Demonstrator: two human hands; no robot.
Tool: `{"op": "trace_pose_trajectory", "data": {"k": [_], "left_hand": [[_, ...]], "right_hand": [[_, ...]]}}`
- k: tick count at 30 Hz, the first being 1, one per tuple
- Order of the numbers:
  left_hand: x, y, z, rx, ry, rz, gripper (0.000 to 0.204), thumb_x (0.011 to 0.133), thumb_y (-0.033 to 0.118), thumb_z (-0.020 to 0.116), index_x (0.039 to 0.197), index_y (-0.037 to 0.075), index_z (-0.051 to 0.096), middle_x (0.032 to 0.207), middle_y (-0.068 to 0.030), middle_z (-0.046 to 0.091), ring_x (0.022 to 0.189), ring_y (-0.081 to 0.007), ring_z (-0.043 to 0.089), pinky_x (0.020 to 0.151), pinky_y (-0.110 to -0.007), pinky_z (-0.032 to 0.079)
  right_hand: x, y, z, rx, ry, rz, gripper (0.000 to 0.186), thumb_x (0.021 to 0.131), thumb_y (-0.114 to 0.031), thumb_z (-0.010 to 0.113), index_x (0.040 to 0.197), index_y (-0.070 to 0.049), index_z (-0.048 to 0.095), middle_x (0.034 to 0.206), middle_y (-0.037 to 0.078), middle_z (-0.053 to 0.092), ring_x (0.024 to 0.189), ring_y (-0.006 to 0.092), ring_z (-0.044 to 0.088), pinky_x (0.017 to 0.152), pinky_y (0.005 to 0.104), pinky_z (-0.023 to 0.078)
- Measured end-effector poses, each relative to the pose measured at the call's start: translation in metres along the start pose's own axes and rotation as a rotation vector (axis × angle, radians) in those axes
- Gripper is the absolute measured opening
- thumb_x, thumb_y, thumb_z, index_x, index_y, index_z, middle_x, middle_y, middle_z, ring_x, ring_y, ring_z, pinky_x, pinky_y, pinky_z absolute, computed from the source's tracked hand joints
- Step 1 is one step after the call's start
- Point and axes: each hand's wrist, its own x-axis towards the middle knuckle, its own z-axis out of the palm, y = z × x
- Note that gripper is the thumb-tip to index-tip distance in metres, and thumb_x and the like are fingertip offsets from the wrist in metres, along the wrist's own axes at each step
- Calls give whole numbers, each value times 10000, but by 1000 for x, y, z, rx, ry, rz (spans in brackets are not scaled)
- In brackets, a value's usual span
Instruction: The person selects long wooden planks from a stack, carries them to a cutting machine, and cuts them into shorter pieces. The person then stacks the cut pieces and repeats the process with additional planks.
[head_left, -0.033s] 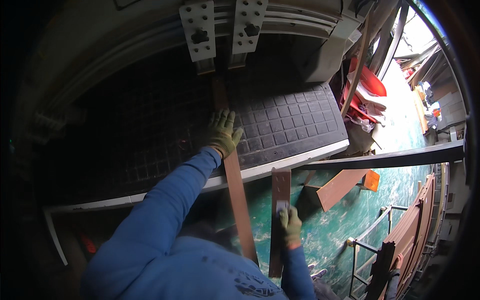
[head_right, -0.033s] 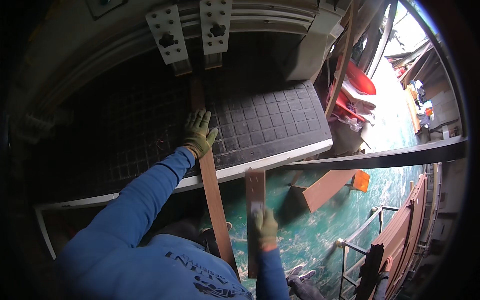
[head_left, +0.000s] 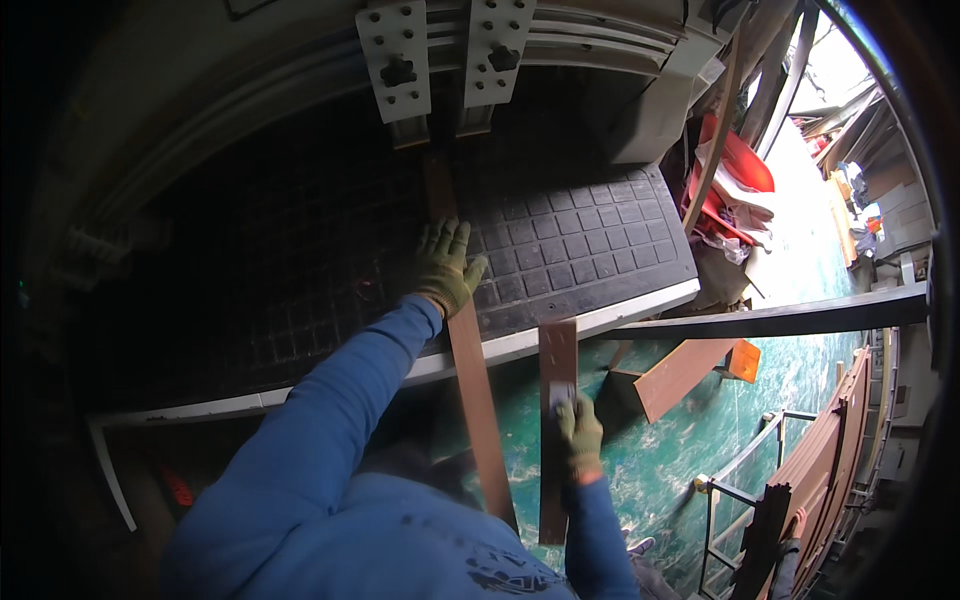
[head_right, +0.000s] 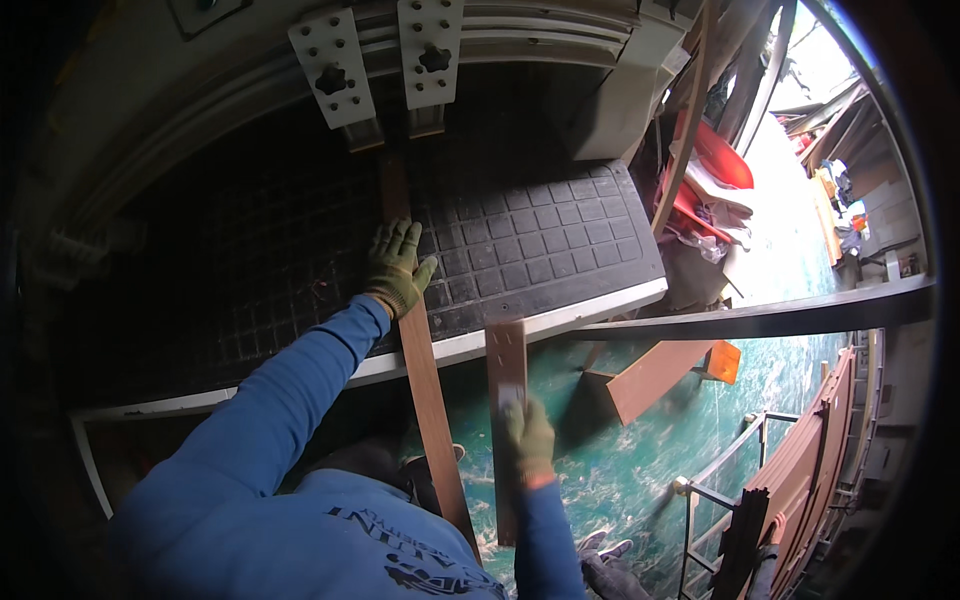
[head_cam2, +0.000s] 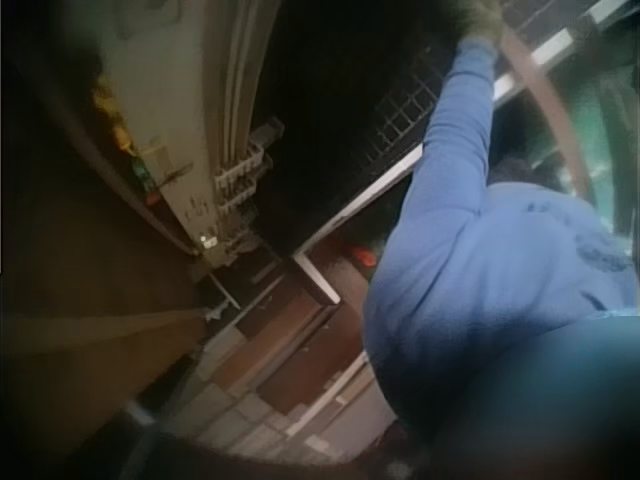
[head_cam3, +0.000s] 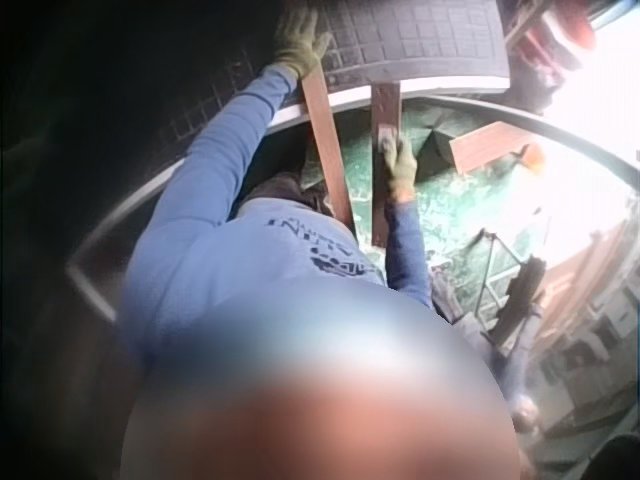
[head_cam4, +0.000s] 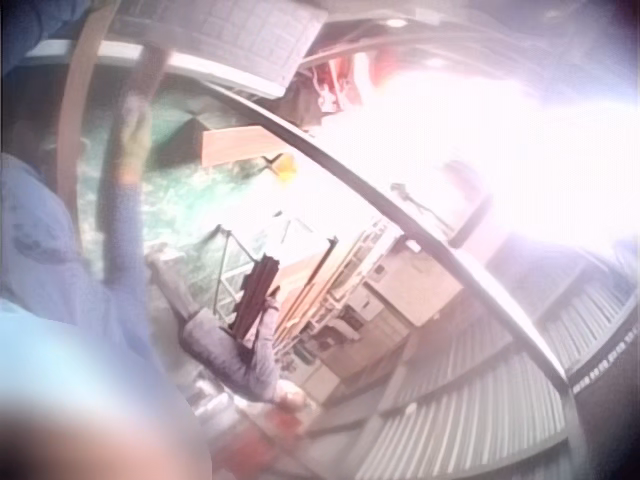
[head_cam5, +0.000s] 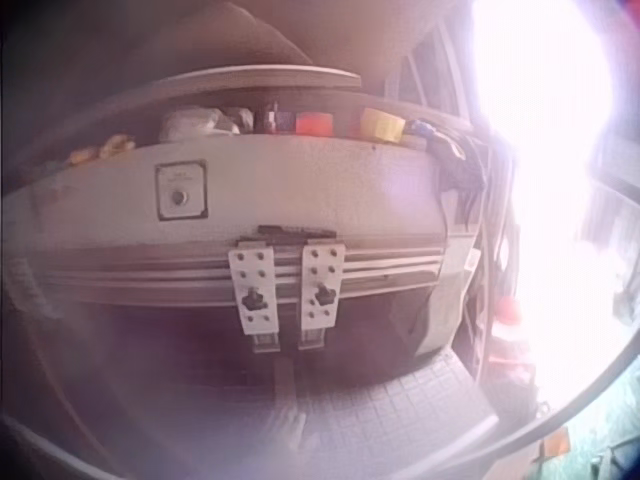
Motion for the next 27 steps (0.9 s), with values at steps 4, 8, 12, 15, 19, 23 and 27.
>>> {"op": "trace_pose_trajectory", "data": {"k": [4,8,12,15,19,23,27], "left_hand": [[-1,0,-4,-19,17,13,760,997,434,623,1601,31,397,1628,-227,422,1527,-394,365,1307,-522,194],[0,-1,-8,-22,50,54,766,987,421,617,1606,33,387,1615,-233,434,1516,-413,372,1298,-544,202],[3,-6,0,-30,59,60,786,949,450,595,1599,50,409,1618,-234,424,1524,-423,353,1290,-576,195],[3,-8,5,-2,23,44,788,936,469,595,1592,66,429,1629,-231,412,1536,-413,336,1291,-584,189],[0,-5,1,-34,16,5,747,942,474,601,1570,91,476,1640,-228,399,1542,-408,326,1296,-589,177],[1,1,-8,1,10,25,661,948,444,639,1505,97,566,1626,-231,423,1534,-411,342,1300,-592,170],[1,4,-9,-86,76,-16,625,930,406,685,1457,77,610,1600,-218,468,1525,-399,370,1294,-596,186]], "right_hand": [[136,-70,61,-67,55,-371,542,1038,-407,621,1466,-93,510,1160,282,686,1128,487,659,912,538,547],[226,-145,107,-234,-64,-176,627,1029,-464,587,1530,-116,442,1255,320,637,1166,513,634,972,564,529],[264,-195,132,-282,-133,-179,626,1028,-474,569,1531,-123,445,1278,290,643,1216,490,626,993,553,529],[273,-215,144,-346,-126,-193,546,997,-448,607,1418,-106,544,1253,234,666,1243,451,624,996,536,532],[275,-220,148,-555,-30,-314,399,959,-415,637,1240,-133,665,1220,188,687,1165,418,652,967,516,542],[253,-189,122,-473,-24,-546,368,926,-376,674,1178,-107,694,1201,150,700,1151,381,646,957,504,533],[203,-144,97,-343,-52,-743,451,912,-337,695,1277,-73,670,1243,139,697,1209,378,620,1024,519,489]]}}
